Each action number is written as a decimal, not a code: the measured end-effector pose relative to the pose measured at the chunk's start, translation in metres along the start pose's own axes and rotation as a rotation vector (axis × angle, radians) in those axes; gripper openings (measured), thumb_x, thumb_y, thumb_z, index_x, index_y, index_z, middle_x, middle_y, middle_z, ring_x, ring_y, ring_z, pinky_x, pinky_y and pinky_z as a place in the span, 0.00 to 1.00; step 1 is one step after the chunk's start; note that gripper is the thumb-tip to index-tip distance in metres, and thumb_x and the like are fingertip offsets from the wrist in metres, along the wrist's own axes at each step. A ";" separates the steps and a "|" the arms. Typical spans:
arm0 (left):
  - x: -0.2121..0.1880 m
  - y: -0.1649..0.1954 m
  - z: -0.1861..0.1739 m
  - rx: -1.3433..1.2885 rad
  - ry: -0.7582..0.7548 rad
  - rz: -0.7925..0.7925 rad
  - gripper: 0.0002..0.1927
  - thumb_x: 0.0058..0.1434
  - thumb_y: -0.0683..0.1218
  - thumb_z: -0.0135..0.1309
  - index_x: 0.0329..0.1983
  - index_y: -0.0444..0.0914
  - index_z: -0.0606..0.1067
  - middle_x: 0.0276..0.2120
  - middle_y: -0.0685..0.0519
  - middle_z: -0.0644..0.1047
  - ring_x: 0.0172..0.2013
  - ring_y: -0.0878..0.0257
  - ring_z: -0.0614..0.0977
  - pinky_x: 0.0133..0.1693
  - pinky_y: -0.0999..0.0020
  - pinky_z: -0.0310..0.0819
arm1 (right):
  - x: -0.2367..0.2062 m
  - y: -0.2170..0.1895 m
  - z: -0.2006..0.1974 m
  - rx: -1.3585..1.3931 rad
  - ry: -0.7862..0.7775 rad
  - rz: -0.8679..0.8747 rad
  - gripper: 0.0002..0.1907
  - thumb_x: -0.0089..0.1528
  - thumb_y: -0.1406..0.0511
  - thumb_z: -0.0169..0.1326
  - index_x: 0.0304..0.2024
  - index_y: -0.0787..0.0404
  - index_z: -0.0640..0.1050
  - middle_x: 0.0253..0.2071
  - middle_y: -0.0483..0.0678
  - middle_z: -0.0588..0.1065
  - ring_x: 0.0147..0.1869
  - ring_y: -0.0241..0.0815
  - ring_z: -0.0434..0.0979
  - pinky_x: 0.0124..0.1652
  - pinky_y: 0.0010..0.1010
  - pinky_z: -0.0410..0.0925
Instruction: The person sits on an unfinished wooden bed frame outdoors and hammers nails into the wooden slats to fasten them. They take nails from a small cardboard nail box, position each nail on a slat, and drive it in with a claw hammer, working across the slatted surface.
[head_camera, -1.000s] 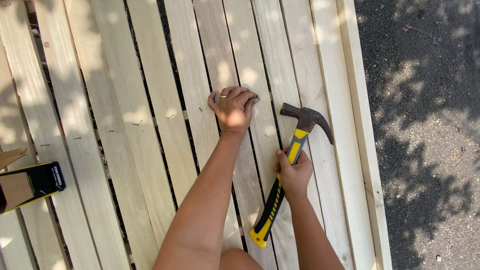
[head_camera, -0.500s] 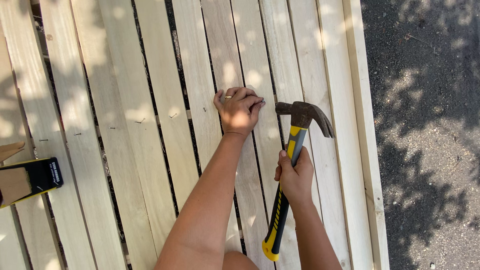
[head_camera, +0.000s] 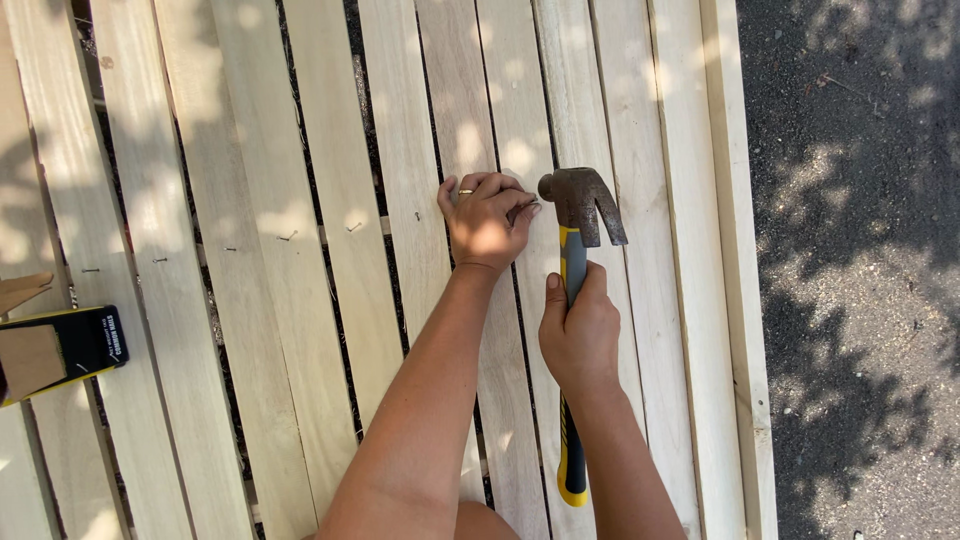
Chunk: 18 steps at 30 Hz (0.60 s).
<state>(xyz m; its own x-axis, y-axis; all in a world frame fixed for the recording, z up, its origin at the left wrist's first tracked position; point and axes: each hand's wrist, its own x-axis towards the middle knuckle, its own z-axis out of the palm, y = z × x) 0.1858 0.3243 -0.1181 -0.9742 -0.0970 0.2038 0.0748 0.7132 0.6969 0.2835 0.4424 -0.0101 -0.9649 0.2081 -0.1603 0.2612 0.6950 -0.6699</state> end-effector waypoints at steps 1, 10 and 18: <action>-0.001 -0.001 0.000 -0.035 0.035 0.003 0.10 0.50 0.45 0.62 0.37 0.47 0.82 0.42 0.61 0.79 0.52 0.60 0.75 0.66 0.46 0.47 | -0.003 -0.002 -0.003 0.018 0.005 0.032 0.15 0.68 0.61 0.49 0.48 0.68 0.69 0.26 0.62 0.76 0.28 0.64 0.78 0.29 0.51 0.68; -0.003 -0.014 0.023 0.161 0.084 -0.004 0.36 0.55 0.34 0.49 0.69 0.47 0.71 0.53 0.56 0.80 0.63 0.57 0.73 0.72 0.49 0.47 | 0.003 -0.005 0.000 -0.060 -0.070 0.020 0.14 0.70 0.63 0.50 0.48 0.69 0.68 0.25 0.60 0.76 0.26 0.62 0.77 0.26 0.48 0.67; -0.005 -0.027 0.022 0.008 0.071 0.000 0.32 0.58 0.35 0.47 0.67 0.45 0.73 0.52 0.52 0.81 0.64 0.55 0.73 0.73 0.49 0.49 | 0.006 -0.006 0.002 -0.025 -0.022 -0.034 0.13 0.69 0.64 0.50 0.46 0.69 0.67 0.22 0.59 0.74 0.24 0.61 0.77 0.25 0.46 0.67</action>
<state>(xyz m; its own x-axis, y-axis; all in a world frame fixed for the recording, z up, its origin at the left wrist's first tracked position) 0.1835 0.3205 -0.1529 -0.9565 -0.1462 0.2525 0.0726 0.7190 0.6912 0.2762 0.4380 -0.0087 -0.9736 0.1692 -0.1536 0.2285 0.7185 -0.6569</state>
